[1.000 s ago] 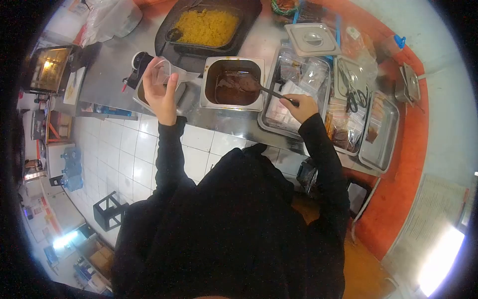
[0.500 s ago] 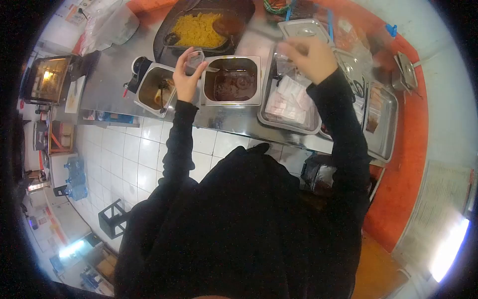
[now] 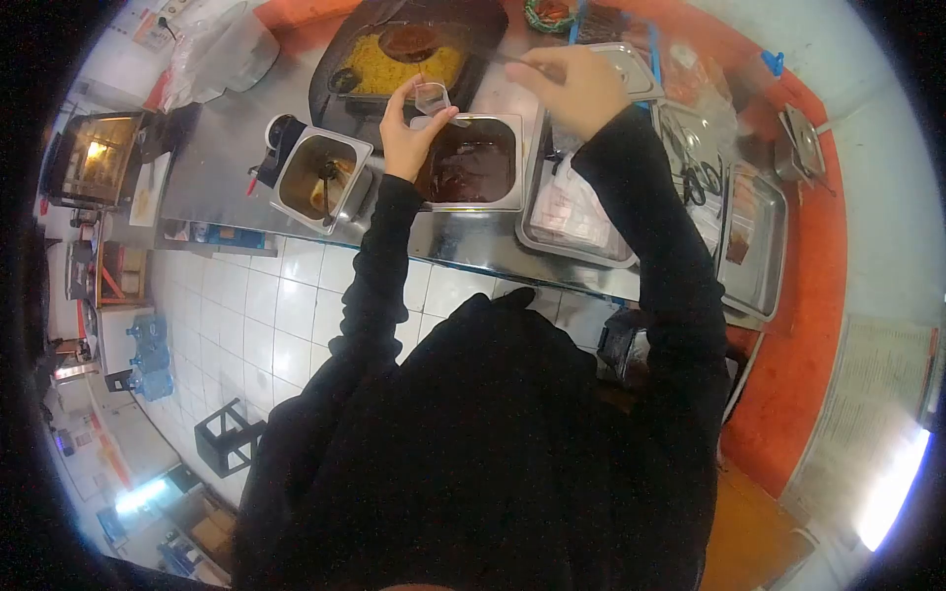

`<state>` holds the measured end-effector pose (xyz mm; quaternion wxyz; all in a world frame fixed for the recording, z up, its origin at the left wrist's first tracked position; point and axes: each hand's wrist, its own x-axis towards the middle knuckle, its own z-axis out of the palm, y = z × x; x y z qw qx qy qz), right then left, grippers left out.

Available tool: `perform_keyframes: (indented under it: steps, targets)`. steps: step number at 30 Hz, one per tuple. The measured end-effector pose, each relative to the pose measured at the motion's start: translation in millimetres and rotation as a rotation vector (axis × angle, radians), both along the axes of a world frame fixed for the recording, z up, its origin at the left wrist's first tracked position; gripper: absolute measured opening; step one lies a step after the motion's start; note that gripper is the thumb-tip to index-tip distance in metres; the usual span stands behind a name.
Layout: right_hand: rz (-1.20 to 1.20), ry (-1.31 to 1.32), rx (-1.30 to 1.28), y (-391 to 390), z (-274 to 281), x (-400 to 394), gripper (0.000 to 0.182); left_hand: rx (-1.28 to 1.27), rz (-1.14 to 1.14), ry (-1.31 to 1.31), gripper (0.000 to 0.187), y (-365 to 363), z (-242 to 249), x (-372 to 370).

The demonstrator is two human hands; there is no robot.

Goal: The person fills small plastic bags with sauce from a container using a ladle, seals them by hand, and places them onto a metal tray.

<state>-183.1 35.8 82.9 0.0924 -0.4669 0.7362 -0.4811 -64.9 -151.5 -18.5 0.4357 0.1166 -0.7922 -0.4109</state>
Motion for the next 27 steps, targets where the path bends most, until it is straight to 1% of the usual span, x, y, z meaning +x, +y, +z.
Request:
perform_keyframes:
  steps: [2,3,5,9,12,14,16,18,21,23,27]
  targets:
    - [-0.041,0.126,0.086,0,-6,-1,0.027,0.001,0.021,0.015,0.056,-2,2,-1]
    - [-0.04,0.126,0.085,-1,-5,1,0.027,0.002,0.04,0.029,0.056,-3,2,-1]
    - [-0.153,0.15,0.241,-1,2,7,0.038,0.006,0.065,0.029,0.057,-4,4,-1]
    - [-0.185,0.15,0.198,-2,-1,7,0.039,0.007,0.095,0.047,0.057,-7,6,-3]
    - [-0.159,0.18,0.156,-3,0,5,0.034,-0.022,0.115,0.047,0.056,-11,6,-5]
    - [-0.137,0.345,0.091,-2,1,3,0.034,-0.034,0.116,0.065,0.055,-13,7,-6]
    - [-0.145,0.349,0.113,-2,11,10,0.033,-0.046,0.118,0.084,0.054,-13,12,-6]
    - [-0.151,0.352,0.135,-1,19,13,0.032,0.001,0.07,0.058,0.061,-12,16,-6]
    - [-0.162,0.344,0.148,-1,22,13,0.029,0.002,0.048,0.07,0.06,-15,16,-9]
    - [-0.18,0.439,0.088,-2,21,13,0.029,-0.004,0.051,0.074,0.06,-16,16,-11]
    - [-0.182,0.471,0.081,-1,28,16,0.032,-0.014,0.052,0.125,0.06,-15,19,-13]
